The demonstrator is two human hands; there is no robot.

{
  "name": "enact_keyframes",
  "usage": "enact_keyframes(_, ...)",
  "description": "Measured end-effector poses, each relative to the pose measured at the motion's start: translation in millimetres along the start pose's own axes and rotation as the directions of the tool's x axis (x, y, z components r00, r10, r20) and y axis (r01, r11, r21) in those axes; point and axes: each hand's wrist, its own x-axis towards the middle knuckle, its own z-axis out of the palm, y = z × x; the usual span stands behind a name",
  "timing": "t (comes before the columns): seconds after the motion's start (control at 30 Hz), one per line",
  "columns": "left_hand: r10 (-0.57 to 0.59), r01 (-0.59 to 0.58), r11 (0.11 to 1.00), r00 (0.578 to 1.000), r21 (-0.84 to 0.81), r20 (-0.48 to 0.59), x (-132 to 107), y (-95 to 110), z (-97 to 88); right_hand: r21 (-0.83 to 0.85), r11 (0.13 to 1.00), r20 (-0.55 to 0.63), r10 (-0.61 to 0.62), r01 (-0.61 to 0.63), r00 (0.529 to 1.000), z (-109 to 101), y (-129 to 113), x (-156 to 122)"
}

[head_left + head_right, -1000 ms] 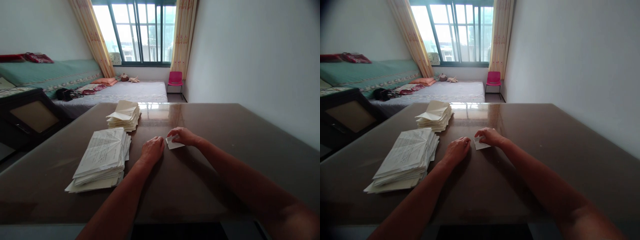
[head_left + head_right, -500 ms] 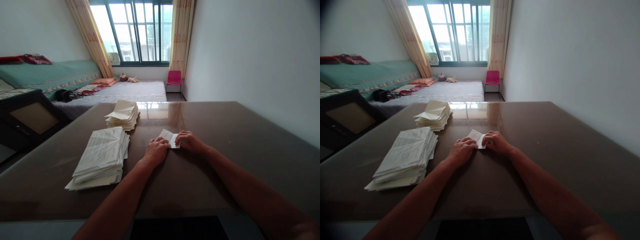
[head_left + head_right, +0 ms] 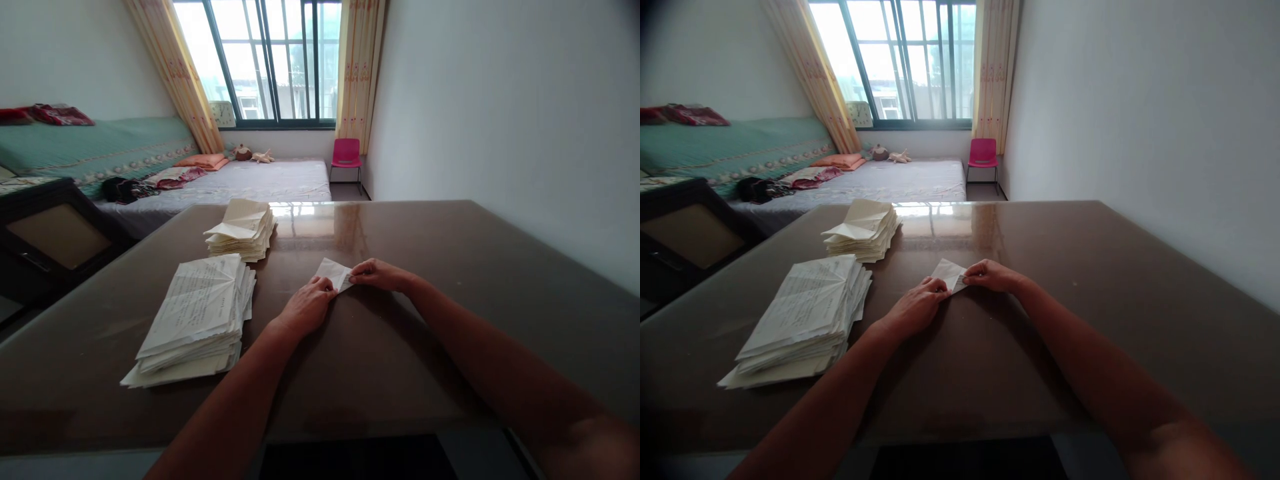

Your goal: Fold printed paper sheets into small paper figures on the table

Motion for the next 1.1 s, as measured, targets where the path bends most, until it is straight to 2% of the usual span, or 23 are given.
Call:
enact_keyframes(0.17, -0.012, 0.013, 1.0, 1.0, -0.011, 0.009, 1, 0, -0.7, -0.019, 1.0, -0.108, 0.007, -0.009, 0.994, 7, -1, -2)
enact_keyframes(0.33, -0.008, 0.008, 1.0, 1.0, 0.01, -0.004, 1, -1, 0.7, -0.047, 0.999, -0.117, -0.026, 0.02, 0.993, 9, -8, -6)
enact_keyframes(0.47, -0.022, 0.022, 1.0, 1.0, -0.001, -0.01, 1, -1, 0.9, -0.151, 0.985, -0.133, -0.109, 0.088, 0.985, 8, -8, -11)
enact_keyframes(0.63, -0.022, 0.022, 1.0, 0.999, -0.016, -0.032, 2, -4, 2.7, -0.298, 0.942, -0.165, -0.207, 0.151, 0.964, 7, 0, -15)
enact_keyframes(0.9, -0.049, 0.047, 0.999, 0.996, -0.028, -0.07, 4, -9, 6.3, -0.325, 0.93, -0.302, -0.275, 0.173, 0.913, 6, 2, -14)
enact_keyframes(1.1, -0.014, 0.013, 1.0, 0.999, -0.028, -0.04, 4, -5, 4.2, -0.311, 0.931, -0.225, -0.268, 0.192, 0.937, 2, 1, -20)
